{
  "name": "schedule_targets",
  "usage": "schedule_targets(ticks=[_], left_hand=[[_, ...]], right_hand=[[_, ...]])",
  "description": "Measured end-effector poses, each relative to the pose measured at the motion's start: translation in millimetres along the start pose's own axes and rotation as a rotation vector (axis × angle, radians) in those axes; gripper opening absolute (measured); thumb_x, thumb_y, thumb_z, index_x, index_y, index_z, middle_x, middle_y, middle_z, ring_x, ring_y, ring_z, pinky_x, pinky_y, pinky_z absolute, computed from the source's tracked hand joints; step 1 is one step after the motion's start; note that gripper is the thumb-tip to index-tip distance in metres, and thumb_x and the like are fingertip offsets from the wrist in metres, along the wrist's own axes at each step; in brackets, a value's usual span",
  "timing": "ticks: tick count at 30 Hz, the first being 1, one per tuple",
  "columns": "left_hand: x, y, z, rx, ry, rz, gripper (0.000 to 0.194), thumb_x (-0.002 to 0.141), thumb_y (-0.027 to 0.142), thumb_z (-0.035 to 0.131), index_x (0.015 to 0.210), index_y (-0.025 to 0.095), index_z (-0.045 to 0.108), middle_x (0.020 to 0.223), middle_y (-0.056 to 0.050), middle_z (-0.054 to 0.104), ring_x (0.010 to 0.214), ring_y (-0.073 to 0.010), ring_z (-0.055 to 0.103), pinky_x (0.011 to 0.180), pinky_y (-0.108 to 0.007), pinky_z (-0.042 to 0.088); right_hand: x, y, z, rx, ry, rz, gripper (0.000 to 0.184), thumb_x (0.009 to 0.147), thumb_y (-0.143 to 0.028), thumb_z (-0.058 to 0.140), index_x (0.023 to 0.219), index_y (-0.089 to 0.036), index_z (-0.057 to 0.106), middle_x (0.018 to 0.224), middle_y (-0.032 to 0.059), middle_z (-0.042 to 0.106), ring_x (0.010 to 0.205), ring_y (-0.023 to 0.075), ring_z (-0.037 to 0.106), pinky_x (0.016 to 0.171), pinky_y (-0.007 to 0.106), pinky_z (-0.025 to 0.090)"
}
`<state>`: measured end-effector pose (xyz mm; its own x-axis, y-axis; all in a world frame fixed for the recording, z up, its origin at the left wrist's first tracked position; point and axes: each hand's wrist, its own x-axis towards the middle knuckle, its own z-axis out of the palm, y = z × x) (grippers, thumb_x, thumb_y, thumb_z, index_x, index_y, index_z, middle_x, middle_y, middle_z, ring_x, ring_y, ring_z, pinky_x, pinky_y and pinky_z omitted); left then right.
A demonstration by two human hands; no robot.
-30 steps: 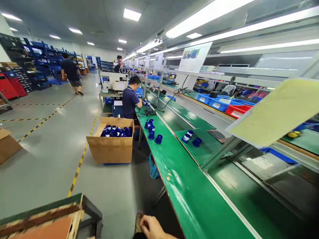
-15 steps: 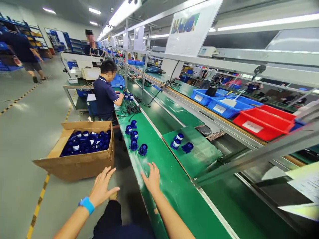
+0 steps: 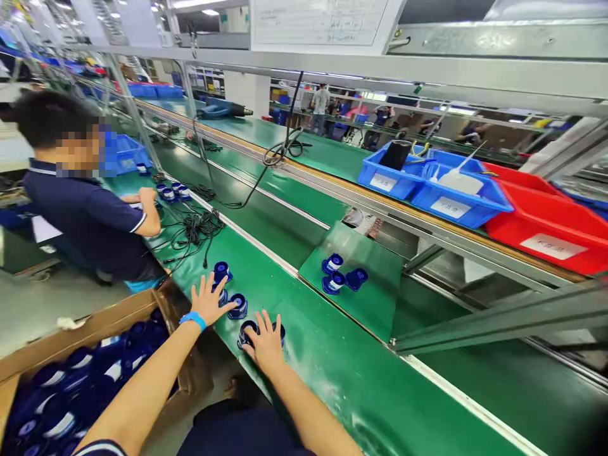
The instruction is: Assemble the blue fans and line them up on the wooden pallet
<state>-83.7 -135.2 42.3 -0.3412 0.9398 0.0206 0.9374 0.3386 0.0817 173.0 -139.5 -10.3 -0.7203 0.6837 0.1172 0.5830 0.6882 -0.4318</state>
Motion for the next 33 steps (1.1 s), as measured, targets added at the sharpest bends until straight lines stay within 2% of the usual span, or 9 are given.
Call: schedule_targets(ticks=[6,11,15,18,21,24,27,30,33], left_hand=[[41.9,-21.8,33.5,-0.05,-0.153,0.183,0.106,0.07,0.081,0.062,0.157,0.033,0.027,0.167,-0.014,0.019,0.152,-0.0481,0.01,0.113,-0.066,0.026],[54.1,-19.5,52.0,-0.128,-0.185,0.518,0.105,0.068,0.083,0.062,0.156,0.034,0.031,0.161,-0.011,0.036,0.152,-0.0425,0.016,0.116,-0.062,0.024],[85.1,14.2,57.1,-0.181,-0.224,0.759,0.102,0.067,0.081,0.064,0.154,0.035,0.036,0.161,-0.012,0.035,0.151,-0.0418,0.021,0.118,-0.063,0.017],[102.3,53.2,56.3,-0.179,-0.221,0.832,0.092,0.073,0.079,0.061,0.152,0.038,0.038,0.162,-0.011,0.034,0.151,-0.0422,0.019,0.117,-0.064,0.015],[105.1,99.0,52.7,-0.167,-0.176,0.748,0.075,0.087,0.071,0.048,0.152,0.034,0.039,0.158,-0.013,0.039,0.145,-0.0386,0.032,0.112,-0.059,0.027],[107.1,144.2,48.7,-0.152,-0.165,0.575,0.076,0.091,0.07,0.04,0.153,0.026,0.037,0.144,-0.017,0.052,0.124,-0.0354,0.053,0.099,-0.05,0.041],[120.9,178.1,45.7,-0.123,-0.268,0.506,0.073,0.091,0.066,0.043,0.145,0.017,0.046,0.126,-0.02,0.06,0.108,-0.0347,0.061,0.092,-0.048,0.047],[140.4,194.9,43.7,-0.136,-0.426,0.663,0.049,0.09,0.046,0.056,0.133,0.021,0.059,0.125,-0.014,0.061,0.111,-0.0294,0.062,0.098,-0.043,0.048],[152.4,198.6,45.0,-0.164,-0.537,0.905,0.057,0.078,0.028,0.07,0.133,0.034,0.059,0.146,-0.005,0.051,0.132,-0.0267,0.05,0.109,-0.037,0.043]], right_hand=[[25.7,38.6,-0.9,-0.05,0.054,0.301,0.037,0.094,-0.048,0.063,0.126,-0.031,0.063,0.148,0.0095,0.052,0.144,0.0329,0.037,0.119,0.068,0.008],[48.1,75.4,-25.0,-0.049,0.16,0.481,0.051,0.087,-0.051,0.069,0.132,-0.029,0.058,0.152,0.0105,0.046,0.144,0.0329,0.036,0.119,0.065,0.013],[29.6,99.4,-37.1,0.016,0.152,0.557,0.069,0.08,-0.055,0.074,0.14,-0.028,0.051,0.158,0.0121,0.037,0.143,0.0358,0.035,0.113,0.056,0.035],[12.1,109.7,-38.1,0.129,0.091,0.627,0.066,0.085,-0.047,0.069,0.145,-0.029,0.046,0.149,0.0115,0.047,0.129,0.0321,0.052,0.102,0.046,0.049],[6.1,120.9,-40.5,0.187,0.112,0.686,0.055,0.092,-0.032,0.059,0.145,-0.029,0.046,0.141,0.0103,0.053,0.124,0.0272,0.056,0.104,0.042,0.049],[9.0,139.4,-52.2,0.135,0.153,0.724,0.06,0.083,-0.017,0.062,0.141,-0.025,0.051,0.154,0.0122,0.039,0.139,0.0307,0.042,0.112,0.046,0.042],[17.8,160.6,-73.1,0.118,0.057,0.543,0.075,0.072,-0.003,0.063,0.142,-0.025,0.049,0.164,0.0094,0.023,0.15,0.0318,0.024,0.118,0.049,0.032],[29.3,174.4,-92.3,0.148,-0.141,0.358,0.077,0.076,-0.002,0.062,0.145,-0.031,0.046,0.158,0.006,0.036,0.141,0.0265,0.04,0.116,0.044,0.036],[34.8,176.2,-100.4,0.074,-0.177,0.546,0.066,0.083,-0.025,0.073,0.144,-0.031,0.048,0.141,0.0102,0.054,0.123,0.0288,0.056,0.102,0.044,0.048]])
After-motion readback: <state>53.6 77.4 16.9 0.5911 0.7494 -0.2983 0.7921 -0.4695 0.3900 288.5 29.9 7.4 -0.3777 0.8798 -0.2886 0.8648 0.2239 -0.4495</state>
